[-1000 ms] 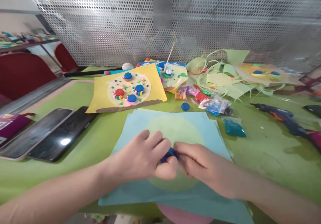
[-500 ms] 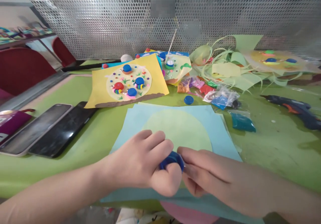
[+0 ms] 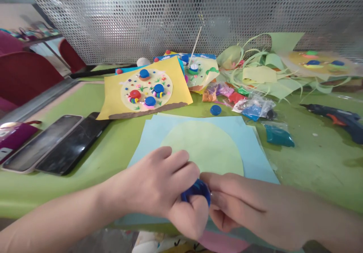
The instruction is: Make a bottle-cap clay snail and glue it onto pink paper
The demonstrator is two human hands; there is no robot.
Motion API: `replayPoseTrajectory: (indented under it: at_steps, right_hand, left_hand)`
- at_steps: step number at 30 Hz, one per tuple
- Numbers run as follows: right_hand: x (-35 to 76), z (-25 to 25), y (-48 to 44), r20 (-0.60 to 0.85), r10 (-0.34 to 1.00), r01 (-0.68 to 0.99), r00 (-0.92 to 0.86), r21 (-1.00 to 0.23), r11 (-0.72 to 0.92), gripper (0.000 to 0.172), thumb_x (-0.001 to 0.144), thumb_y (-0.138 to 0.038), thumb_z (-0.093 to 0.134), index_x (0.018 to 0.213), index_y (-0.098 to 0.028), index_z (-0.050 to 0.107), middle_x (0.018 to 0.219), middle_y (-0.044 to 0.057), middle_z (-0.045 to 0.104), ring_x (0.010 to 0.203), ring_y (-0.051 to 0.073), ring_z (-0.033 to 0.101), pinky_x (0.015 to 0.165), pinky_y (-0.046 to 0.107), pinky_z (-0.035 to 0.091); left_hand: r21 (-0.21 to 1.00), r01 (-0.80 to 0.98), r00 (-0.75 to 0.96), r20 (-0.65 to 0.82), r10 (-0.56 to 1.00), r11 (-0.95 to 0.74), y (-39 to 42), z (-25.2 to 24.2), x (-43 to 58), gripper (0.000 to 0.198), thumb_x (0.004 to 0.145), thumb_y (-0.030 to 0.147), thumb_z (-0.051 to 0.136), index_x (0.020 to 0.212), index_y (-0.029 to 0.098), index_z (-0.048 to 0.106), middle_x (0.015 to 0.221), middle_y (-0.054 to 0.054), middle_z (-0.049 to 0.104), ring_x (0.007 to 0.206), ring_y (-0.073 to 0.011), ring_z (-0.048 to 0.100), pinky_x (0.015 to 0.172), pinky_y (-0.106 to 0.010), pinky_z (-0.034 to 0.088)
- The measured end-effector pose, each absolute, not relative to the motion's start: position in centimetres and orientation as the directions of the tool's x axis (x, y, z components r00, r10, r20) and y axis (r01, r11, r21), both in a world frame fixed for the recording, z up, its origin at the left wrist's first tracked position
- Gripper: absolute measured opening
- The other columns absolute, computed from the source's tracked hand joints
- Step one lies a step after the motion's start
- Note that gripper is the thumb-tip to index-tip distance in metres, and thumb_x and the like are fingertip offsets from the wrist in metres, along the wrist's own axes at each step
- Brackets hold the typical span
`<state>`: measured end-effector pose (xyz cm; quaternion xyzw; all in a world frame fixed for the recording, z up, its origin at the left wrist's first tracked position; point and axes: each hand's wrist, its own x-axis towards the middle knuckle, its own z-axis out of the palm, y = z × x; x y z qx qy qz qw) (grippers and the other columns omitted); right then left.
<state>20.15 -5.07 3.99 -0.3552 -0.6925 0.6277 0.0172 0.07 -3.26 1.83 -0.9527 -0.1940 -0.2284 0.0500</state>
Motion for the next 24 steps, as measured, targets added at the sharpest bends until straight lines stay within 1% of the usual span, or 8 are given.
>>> replayPoseTrajectory:
  at_steps: [2, 4, 6, 8, 14, 19, 22, 24]
  right_hand:
    - [20.2, 4.0, -5.1, -0.454, 0.529, 0.537, -0.717, -0.844, 0.003, 0.021, 0.093, -0.030, 0.028, 0.081, -0.020, 0.043, 0.062, -0.006, 0.041, 0.051, 0.008, 0.035, 0.048, 0.021, 0.030]
    - [20.3, 3.8, -5.2, -0.456, 0.556, 0.561, -0.695, -0.828, 0.022, 0.022, 0.093, -0.031, 0.027, 0.083, -0.020, 0.044, 0.063, -0.005, 0.041, 0.052, 0.009, 0.035, 0.047, 0.022, 0.028]
    - [20.3, 3.5, -5.2, -0.439, 0.584, 0.542, -0.683, -0.840, 0.002, 0.022, 0.093, -0.031, 0.027, 0.086, -0.020, 0.045, 0.065, -0.004, 0.042, 0.055, 0.010, 0.037, 0.047, 0.022, 0.029]
    - [20.2, 3.2, -5.3, -0.423, 0.606, 0.507, -0.673, -0.861, -0.039, 0.021, 0.092, -0.030, 0.028, 0.088, -0.019, 0.046, 0.067, -0.003, 0.042, 0.059, 0.010, 0.039, 0.049, 0.021, 0.031]
    - [20.1, 2.7, -5.6, -0.411, 0.617, 0.423, -0.671, -0.896, -0.136, 0.017, 0.091, -0.024, 0.030, 0.093, -0.018, 0.047, 0.066, -0.004, 0.039, 0.060, 0.010, 0.037, 0.054, 0.021, 0.035]
    - [20.0, 1.9, -6.2, -0.413, 0.612, 0.367, -0.675, -0.907, -0.208, 0.017, 0.091, -0.025, 0.029, 0.086, -0.019, 0.044, 0.063, -0.006, 0.035, 0.056, 0.008, 0.033, 0.052, 0.020, 0.033]
    - [19.8, 1.7, -6.3, -0.423, 0.622, 0.351, -0.659, -0.904, -0.242, 0.016, 0.090, -0.026, 0.031, 0.083, -0.019, 0.043, 0.062, -0.006, 0.037, 0.054, 0.008, 0.033, 0.050, 0.019, 0.033]
    - [19.7, 2.2, -6.2, -0.453, 0.599, 0.360, -0.660, -0.891, -0.276, 0.015, 0.089, -0.023, 0.032, 0.080, -0.019, 0.043, 0.061, -0.005, 0.040, 0.053, 0.008, 0.035, 0.049, 0.018, 0.033]
  left_hand:
    - [-0.086, 0.389, 0.835, 0.453, 0.311, -0.917, -3.3, 1.5, -0.1, 0.028, 0.058, 0.006, 0.038, 0.066, 0.024, 0.019, 0.056, 0.003, 0.027, 0.051, -0.0151, 0.020, 0.045, -0.032, 0.011]
    - [-0.165, 0.388, 0.851, 0.442, 0.284, -0.907, -3.3, 1.1, -0.2, 0.030, 0.061, 0.005, 0.041, 0.065, 0.024, 0.017, 0.058, 0.004, 0.024, 0.052, -0.0151, 0.020, 0.047, -0.032, 0.008]
    - [-0.230, 0.376, 0.867, 0.429, 0.253, -0.898, -3.2, 0.8, -0.3, 0.032, 0.063, 0.006, 0.042, 0.065, 0.024, 0.016, 0.059, 0.003, 0.021, 0.053, -0.0154, 0.020, 0.050, -0.033, 0.005]
    - [-0.262, 0.369, 0.878, 0.414, 0.242, -0.892, -3.3, 0.6, -0.3, 0.033, 0.064, 0.007, 0.043, 0.065, 0.024, 0.015, 0.060, 0.003, 0.020, 0.053, -0.0157, 0.020, 0.051, -0.033, 0.004]
    - [-0.248, 0.397, 0.863, 0.428, 0.268, -0.884, -3.5, 0.4, -0.2, 0.032, 0.067, 0.009, 0.043, 0.065, 0.023, 0.015, 0.061, 0.003, 0.020, 0.053, -0.0160, 0.019, 0.051, -0.034, 0.004]
    - [-0.308, 0.340, 0.882, 0.431, 0.188, -0.889, -3.3, 1.1, -0.4, 0.032, 0.066, 0.008, 0.045, 0.062, 0.022, 0.016, 0.059, 0.003, 0.021, 0.051, -0.0141, 0.022, 0.049, -0.032, 0.005]
    - [-0.308, 0.324, 0.879, 0.448, 0.164, -0.895, -3.4, 1.7, -0.3, 0.030, 0.066, 0.008, 0.046, 0.061, 0.022, 0.020, 0.055, 0.004, 0.028, 0.049, -0.0131, 0.023, 0.046, -0.030, 0.008]
    - [-0.245, 0.305, 0.863, 0.480, 0.159, -0.920, -3.7, 1.9, -0.1, 0.026, 0.069, 0.010, 0.046, 0.060, 0.023, 0.025, 0.053, 0.003, 0.036, 0.048, -0.0133, 0.027, 0.043, -0.029, 0.013]
